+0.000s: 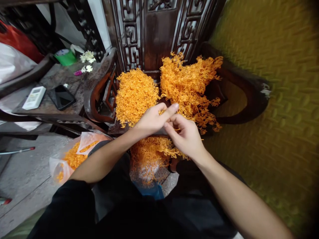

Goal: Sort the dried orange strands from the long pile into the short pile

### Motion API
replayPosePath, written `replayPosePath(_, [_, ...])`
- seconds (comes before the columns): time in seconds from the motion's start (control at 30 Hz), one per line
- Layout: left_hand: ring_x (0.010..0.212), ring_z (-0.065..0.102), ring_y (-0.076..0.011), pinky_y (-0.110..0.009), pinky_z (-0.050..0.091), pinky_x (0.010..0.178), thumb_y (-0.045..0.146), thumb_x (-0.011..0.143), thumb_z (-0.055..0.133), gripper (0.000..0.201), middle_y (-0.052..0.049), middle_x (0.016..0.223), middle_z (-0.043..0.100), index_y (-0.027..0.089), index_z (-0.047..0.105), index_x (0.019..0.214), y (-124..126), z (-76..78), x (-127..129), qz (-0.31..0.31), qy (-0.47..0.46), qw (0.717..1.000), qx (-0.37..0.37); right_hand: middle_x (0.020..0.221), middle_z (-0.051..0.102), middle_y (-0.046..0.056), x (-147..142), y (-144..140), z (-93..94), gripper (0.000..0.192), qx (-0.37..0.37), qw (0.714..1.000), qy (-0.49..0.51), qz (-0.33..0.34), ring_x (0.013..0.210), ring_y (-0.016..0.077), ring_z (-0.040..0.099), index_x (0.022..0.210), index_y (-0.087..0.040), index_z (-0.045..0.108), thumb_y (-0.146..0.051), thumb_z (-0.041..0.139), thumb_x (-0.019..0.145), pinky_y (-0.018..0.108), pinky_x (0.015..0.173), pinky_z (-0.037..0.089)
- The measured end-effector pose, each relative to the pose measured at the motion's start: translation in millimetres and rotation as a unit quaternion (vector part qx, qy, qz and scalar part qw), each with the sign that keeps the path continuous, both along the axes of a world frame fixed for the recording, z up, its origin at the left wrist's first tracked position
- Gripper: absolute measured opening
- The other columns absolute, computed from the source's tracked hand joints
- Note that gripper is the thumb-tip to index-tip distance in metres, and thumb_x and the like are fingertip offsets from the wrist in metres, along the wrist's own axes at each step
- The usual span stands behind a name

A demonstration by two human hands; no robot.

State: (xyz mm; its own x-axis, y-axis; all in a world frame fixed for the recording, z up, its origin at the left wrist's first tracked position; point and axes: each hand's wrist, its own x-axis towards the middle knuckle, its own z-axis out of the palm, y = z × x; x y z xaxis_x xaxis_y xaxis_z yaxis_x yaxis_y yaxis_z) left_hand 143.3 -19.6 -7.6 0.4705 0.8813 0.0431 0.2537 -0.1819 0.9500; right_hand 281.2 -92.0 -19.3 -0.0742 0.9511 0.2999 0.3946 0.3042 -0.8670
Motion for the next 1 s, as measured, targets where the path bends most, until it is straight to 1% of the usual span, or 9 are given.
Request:
replayPosePath(0.1, [0.061,0.048,-0.0125,-0.029,0.039,0.056,0.073,0.093,0.050,0.055,0.002,0.063,0.049,0.022,0.046,0.072,-1,-2.4,-2,0.000,-0.005,1.000,0.022,0.072,0.057,-0.001,-4,-1,0.4,0.019,-0.002,1.000,0.019,-0.015,0.062,0.0125,0.050,0.088,-0.020,0.060,-0.032,0.055,0.102,0.028,0.061,0.041])
replayPosePath(0.27, [0.063,0.050,-0.0137,-0.030,0.039,0.056,0.073,0.099,0.033,0.058,0.001,0.063,0.049,0.023,0.041,0.070,-1,-10.5,-3,0.065,-0.012,0.997,0.042,0.072,0.059,-0.001,-16,-2,-1.1,0.022,-0.014,0.997,0.062,-0.045,0.063,0.0134,0.053,0.089,-0.020,0.062,-0.038,0.056,0.102,0.028,0.061,0.043])
replayPosePath(0.43, [0.060,0.050,-0.0136,-0.031,0.038,0.053,0.078,0.096,0.033,0.065,0.000,0.059,0.049,0.022,0.041,0.063,0,-6.3,4,0.033,0.017,0.999,0.040,0.066,0.053,-0.002,-25,-5,-2.6,0.032,-0.029,0.988,0.135,-0.062,0.058,0.0124,0.047,0.082,-0.022,0.056,-0.047,0.057,0.101,0.028,0.058,0.041])
replayPosePath(0.53, [0.052,0.045,-0.0125,-0.031,0.035,0.048,0.081,0.094,0.032,0.066,0.001,0.054,0.042,0.023,0.043,0.065,20,-2.6,-2,0.035,-0.021,0.999,-0.009,0.066,0.050,-0.001,-29,-21,2.1,0.033,-0.013,0.983,0.167,-0.072,0.057,0.0128,0.045,0.082,-0.023,0.055,-0.049,0.057,0.100,0.028,0.054,0.039])
replayPosePath(0.63, [0.044,0.035,-0.0112,-0.030,0.029,0.044,0.084,0.093,0.028,0.067,0.005,0.049,0.031,0.024,0.048,0.071,49,2.7,-23,0.076,-0.071,0.993,-0.063,0.065,0.051,0.000,-25,-39,12.8,0.030,0.057,0.977,0.190,-0.076,0.056,0.0142,0.047,0.082,-0.024,0.057,-0.046,0.058,0.101,0.030,0.052,0.039])
replayPosePath(0.7, [0.042,0.033,-0.0111,-0.030,0.028,0.042,0.085,0.092,0.027,0.068,0.006,0.048,0.028,0.024,0.052,0.075,58,7.4,-36,0.095,-0.090,0.990,-0.057,0.064,0.054,0.000,-19,-42,19.1,0.025,0.073,0.973,0.205,-0.079,0.055,0.0144,0.049,0.082,-0.024,0.059,-0.041,0.061,0.100,0.030,0.052,0.040])
replayPosePath(0.83, [0.039,0.030,-0.0099,-0.029,0.027,0.040,0.087,0.090,0.011,0.075,0.006,0.049,0.027,0.024,0.048,0.072,36,8.6,-29,0.074,-0.088,0.992,-0.045,0.070,0.065,0.003,-8,-28,21.3,0.018,-0.022,0.988,0.131,-0.083,0.061,0.0149,0.056,0.081,-0.022,0.067,-0.035,0.072,0.093,0.029,0.055,0.042])
replayPosePath(0.93, [0.040,0.033,-0.0100,-0.030,0.031,0.042,0.087,0.089,0.007,0.074,0.005,0.050,0.030,0.024,0.042,0.070,15,2.3,-11,0.032,-0.066,0.997,-0.040,0.067,0.064,0.001,-4,-18,18.1,0.025,-0.120,0.988,0.093,-0.031,0.055,0.0129,0.052,0.077,-0.020,0.067,-0.039,0.083,0.081,0.027,0.050,0.038])
replayPosePath(1.0, [0.044,0.039,-0.0109,-0.031,0.036,0.045,0.085,0.092,0.011,0.070,0.003,0.053,0.035,0.024,0.039,0.069,6,-1.5,-4,0.020,-0.057,0.998,-0.018,0.065,0.062,-0.003,-1,-16,17.6,0.032,-0.193,0.976,0.101,0.017,0.050,0.0104,0.047,0.085,-0.019,0.069,-0.044,0.087,0.076,0.026,0.046,0.035])
